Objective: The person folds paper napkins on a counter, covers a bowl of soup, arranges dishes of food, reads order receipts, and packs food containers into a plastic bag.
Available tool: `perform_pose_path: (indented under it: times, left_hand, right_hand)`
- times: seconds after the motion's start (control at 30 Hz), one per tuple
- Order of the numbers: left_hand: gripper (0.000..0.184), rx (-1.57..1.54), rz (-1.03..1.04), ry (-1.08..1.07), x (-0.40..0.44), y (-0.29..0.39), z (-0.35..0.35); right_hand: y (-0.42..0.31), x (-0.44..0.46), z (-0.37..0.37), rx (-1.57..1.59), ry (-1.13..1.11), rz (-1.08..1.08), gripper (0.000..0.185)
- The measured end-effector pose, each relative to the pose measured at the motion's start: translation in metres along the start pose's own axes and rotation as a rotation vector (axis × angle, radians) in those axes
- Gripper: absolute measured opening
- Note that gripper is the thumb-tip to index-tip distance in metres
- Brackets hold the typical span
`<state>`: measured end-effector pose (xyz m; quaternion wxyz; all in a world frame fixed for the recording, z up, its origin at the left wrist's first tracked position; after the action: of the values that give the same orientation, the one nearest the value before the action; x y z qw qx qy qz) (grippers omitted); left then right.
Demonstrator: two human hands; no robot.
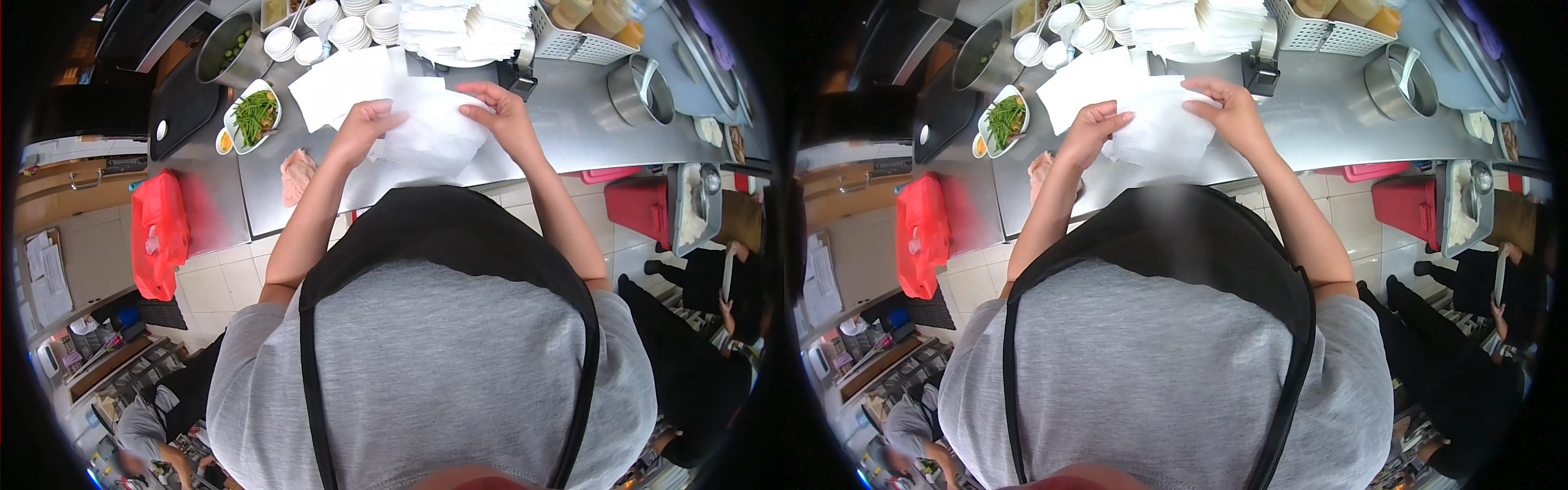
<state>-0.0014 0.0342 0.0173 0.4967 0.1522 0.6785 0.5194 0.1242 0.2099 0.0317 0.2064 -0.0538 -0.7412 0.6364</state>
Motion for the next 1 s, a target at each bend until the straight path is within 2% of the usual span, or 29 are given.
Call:
perform_pose_path:
  times: [0.2, 0.27, 0.3, 0.37, 0.4, 0.47, 0.5, 0.53, 0.6, 0.67, 0.73, 0.77, 0.83, 0.9, 0.97, 1.0]
  left_hand:
    - [0.013, 0.009, -0.029, -0.020, 0.009, -0.010, 0.004]
    - [0.011, -0.082, 0.066, 0.123, 0.010, -0.004, 0.000]
    - [0.011, -0.085, 0.063, 0.123, 0.013, -0.004, -0.003]
    - [0.012, 0.174, 0.408, 0.373, 0.007, 0.008, -0.015]
    - [0.012, 0.171, 0.404, 0.376, 0.005, 0.011, -0.018]
    - [0.027, 0.448, 0.836, 0.442, -0.012, 0.031, -0.017]
    - [0.041, 0.496, 0.809, 0.426, -0.012, 0.022, -0.021]
    - [0.041, 0.495, 0.809, 0.427, -0.012, 0.009, -0.021]
    - [0.045, 0.556, 0.623, 0.395, -0.007, -0.026, -0.020]
    - [0.039, 0.574, 0.569, 0.370, 0.002, -0.065, -0.018]
    - [0.031, 0.522, 0.382, 0.355, 0.013, -0.094, -0.019]
    - [0.018, 0.522, 0.341, 0.381, 0.015, -0.099, -0.018]
    - [0.017, 0.593, 0.265, 0.448, 0.021, -0.102, -0.022]
    - [0.019, 0.661, 0.186, 0.517, 0.026, -0.101, -0.026]
    - [0.033, 0.413, 0.144, 0.434, 0.032, -0.098, -0.028]
    - [0.033, 0.414, 0.145, 0.435, 0.033, -0.096, -0.027]
  right_hand:
    - [0.007, 0.004, -0.001, 0.038, 0.096, -0.004, 0.031]
    - [0.018, 0.006, 0.002, 0.191, 0.058, 0.113, 0.020]
    - [0.013, 0.006, 0.004, 0.191, 0.056, 0.116, 0.020]
    - [-0.010, 0.008, 0.003, -0.090, 0.111, -0.111, 0.017]
    - [-0.009, 0.008, 0.003, -0.089, 0.107, -0.107, 0.017]
    - [-0.027, 0.003, 0.009, -0.455, -0.052, -0.716, 0.023]
    - [-0.023, -0.004, 0.014, -0.500, -0.114, -0.749, 0.029]
    - [-0.015, -0.012, 0.017, -0.500, -0.116, -0.749, 0.029]
    - [0.015, -0.027, 0.026, -0.574, -0.231, -0.603, 0.029]
    - [0.048, -0.040, 0.031, -0.592, -0.260, -0.606, 0.027]
    - [0.080, -0.046, 0.034, -0.427, -0.262, -0.277, 0.016]
    - [0.087, -0.048, 0.037, -0.425, -0.264, -0.275, 0.016]
    - [0.102, -0.047, 0.033, -0.399, -0.113, 0.020, 0.018]
    - [0.102, -0.040, 0.030, -0.435, -0.062, 0.059, 0.017]
    - [0.106, -0.032, 0.029, -0.469, -0.008, 0.094, 0.019]
    - [0.108, -0.028, 0.029, -0.511, -0.009, 0.097, 0.020]
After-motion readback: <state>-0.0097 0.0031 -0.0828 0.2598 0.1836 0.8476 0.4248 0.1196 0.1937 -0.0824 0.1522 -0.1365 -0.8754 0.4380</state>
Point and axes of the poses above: each hand's wrist, its own x-axis towards the middle knuckle, its own z-axis out of the palm, y = z × x, the point moved 4 cm from there along x, towards the middle knuckle, and after that the axes turned 15 degrees about -z, right-handed, at the moved point
